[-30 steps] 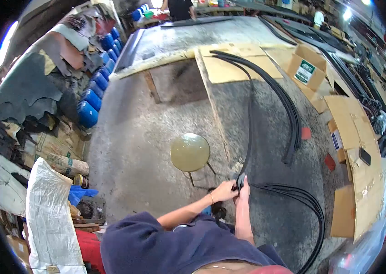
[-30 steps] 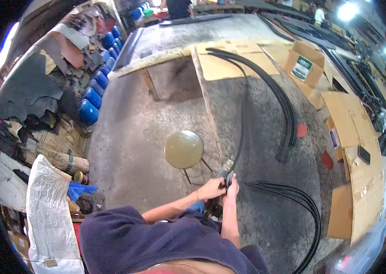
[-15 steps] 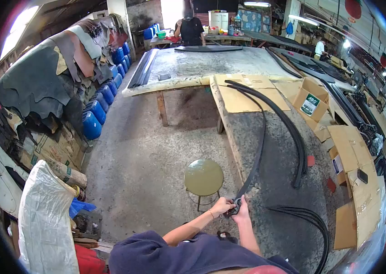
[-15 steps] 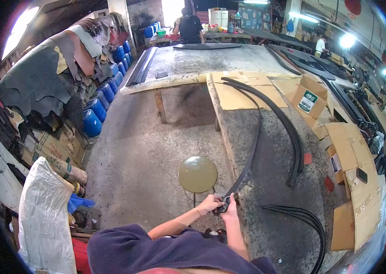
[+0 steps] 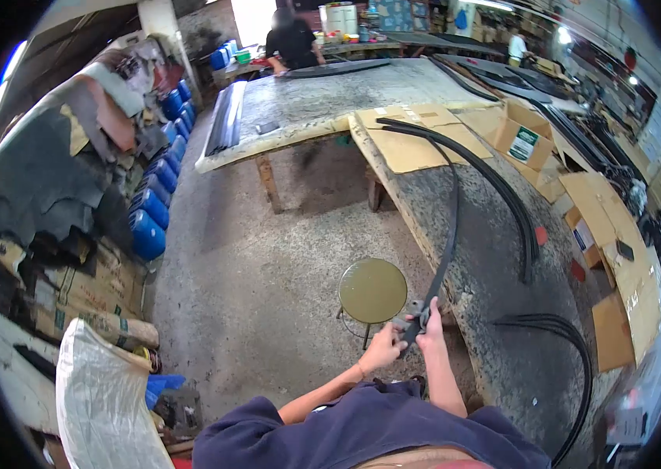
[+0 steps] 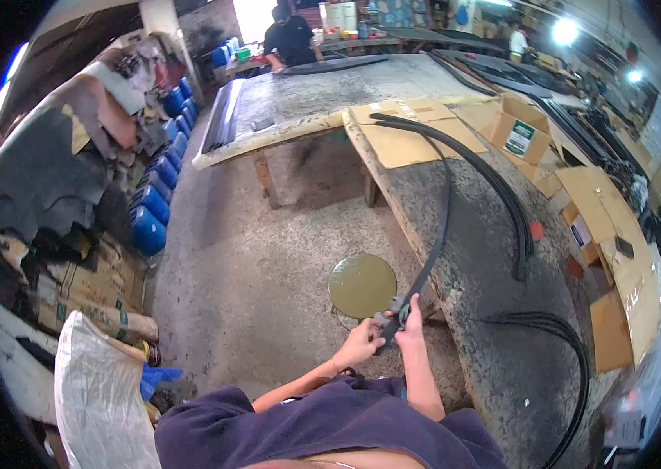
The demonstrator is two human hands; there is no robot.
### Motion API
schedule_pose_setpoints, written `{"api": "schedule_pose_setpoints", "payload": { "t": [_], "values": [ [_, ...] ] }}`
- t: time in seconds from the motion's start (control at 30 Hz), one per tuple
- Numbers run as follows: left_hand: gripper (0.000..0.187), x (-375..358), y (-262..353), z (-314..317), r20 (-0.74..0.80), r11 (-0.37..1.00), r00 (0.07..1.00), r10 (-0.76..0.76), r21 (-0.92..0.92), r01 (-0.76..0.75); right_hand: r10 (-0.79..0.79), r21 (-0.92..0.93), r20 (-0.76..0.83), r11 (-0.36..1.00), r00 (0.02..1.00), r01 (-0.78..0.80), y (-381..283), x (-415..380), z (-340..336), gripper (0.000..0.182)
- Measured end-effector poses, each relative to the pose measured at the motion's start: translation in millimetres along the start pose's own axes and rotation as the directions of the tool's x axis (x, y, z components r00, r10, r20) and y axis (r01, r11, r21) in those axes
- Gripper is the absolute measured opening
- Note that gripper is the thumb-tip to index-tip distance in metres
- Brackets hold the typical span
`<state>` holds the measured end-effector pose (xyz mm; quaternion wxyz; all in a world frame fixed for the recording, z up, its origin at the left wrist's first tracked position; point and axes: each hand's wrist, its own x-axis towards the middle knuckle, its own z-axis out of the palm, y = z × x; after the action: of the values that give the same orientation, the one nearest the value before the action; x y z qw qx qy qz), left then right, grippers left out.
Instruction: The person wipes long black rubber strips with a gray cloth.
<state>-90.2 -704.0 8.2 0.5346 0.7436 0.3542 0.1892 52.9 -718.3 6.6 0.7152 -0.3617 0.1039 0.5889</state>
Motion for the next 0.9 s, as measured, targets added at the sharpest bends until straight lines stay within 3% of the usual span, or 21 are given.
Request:
{"api": "schedule_pose_setpoints", "payload": {
  "t": [0.07, 0.1, 0.17, 0.2, 0.27, 0.37, 0.47, 0.53, 0.57, 0.6, 0.67, 0.7, 0.77, 0.83, 0.9],
  "values": [
    [0.041, 16, -31, 5, -0.203, 0.994, 0.979, 0.022, -0.1, -0.043, -0.059, -0.027, 0.096, 0.998, 0.994, 0.062, 20, -21, 32, 0.036],
    [0.041, 21, -33, 3, -0.144, 0.963, 0.98, -0.138, -0.251, 0.098, -0.09, -0.113, 0.079, 0.989, 0.993, 0.098, 24, -21, 32, 0.036],
    [0.04, 14, -26, -5, -0.115, 0.982, 0.992, -0.049, -0.187, 0.027, -0.145, -0.201, 0.116, 0.965, 0.983, 0.166, 30, -7, 12, 0.033],
    [0.038, 9, -19, -10, -0.12, 0.99, 0.993, 0.016, -0.139, -0.033, -0.073, -0.15, 0.019, 0.986, 0.997, 0.075, 33, 5, 4, 0.031],
    [0.037, -5, -3, -30, -0.035, 0.988, 0.999, 0.014, -0.153, -0.019, 0.009, 0.014, 0.054, 1.0, 0.999, -0.01, 29, 13, -1, 0.033],
    [0.038, -39, 22, -55, 0.085, 0.997, 0.995, 0.045, -0.067, -0.039, -0.048, 0.166, 0.078, 0.986, 0.996, 0.034, -7, 38, -11, 0.039],
    [0.042, -51, 2, -63, 0.225, 0.998, 0.974, -0.021, 0.068, 0.006, -0.15, 0.013, -0.012, 0.989, 0.989, 0.15, -14, 27, 10, 0.041],
    [0.047, -20, -51, -41, 0.121, 0.992, 0.992, 0.032, -0.126, -0.017, -0.09, -0.103, 0.021, 0.99, 0.996, 0.092, 5, 24, 18, 0.041],
    [0.047, 11, -77, -26, 0.124, 0.974, 0.97, 0.207, -0.116, -0.193, -0.146, -0.14, 0.0, 0.98, 0.989, 0.144, 26, 39, 14, 0.043],
    [0.043, 12, -14, -38, 0.297, 0.83, 0.954, -0.051, -0.518, 0.206, -0.154, -0.267, -0.078, 0.955, 0.985, 0.128, 38, 29, 29, 0.044],
    [0.034, 21, -2, -35, 0.222, 0.793, 0.941, -0.255, -0.509, 0.335, -0.215, -0.305, -0.012, 0.931, 0.977, 0.201, 40, 49, 25, 0.044],
    [0.034, 17, 0, -37, 0.223, 0.792, 0.942, -0.252, -0.511, 0.333, -0.162, -0.196, -0.034, 0.969, 0.986, 0.152, 25, 59, 21, 0.044],
    [0.03, 0, 3, -57, 0.315, 0.939, 0.915, -0.251, -0.15, 0.309, -0.135, -0.021, -0.039, 0.991, 0.99, 0.134, -22, 76, 18, 0.044],
    [0.033, -39, 7, -84, 0.215, 0.991, 0.968, -0.133, 0.015, 0.132, -0.147, 0.023, -0.028, 0.989, 0.989, 0.147, -68, 82, 24, 0.044],
    [0.034, -69, -10, -116, 0.214, 0.979, 0.957, -0.198, 0.004, 0.202, -0.137, 0.012, -0.019, 0.99, 0.99, 0.138, -74, 80, 33, 0.044]
  ]
}}
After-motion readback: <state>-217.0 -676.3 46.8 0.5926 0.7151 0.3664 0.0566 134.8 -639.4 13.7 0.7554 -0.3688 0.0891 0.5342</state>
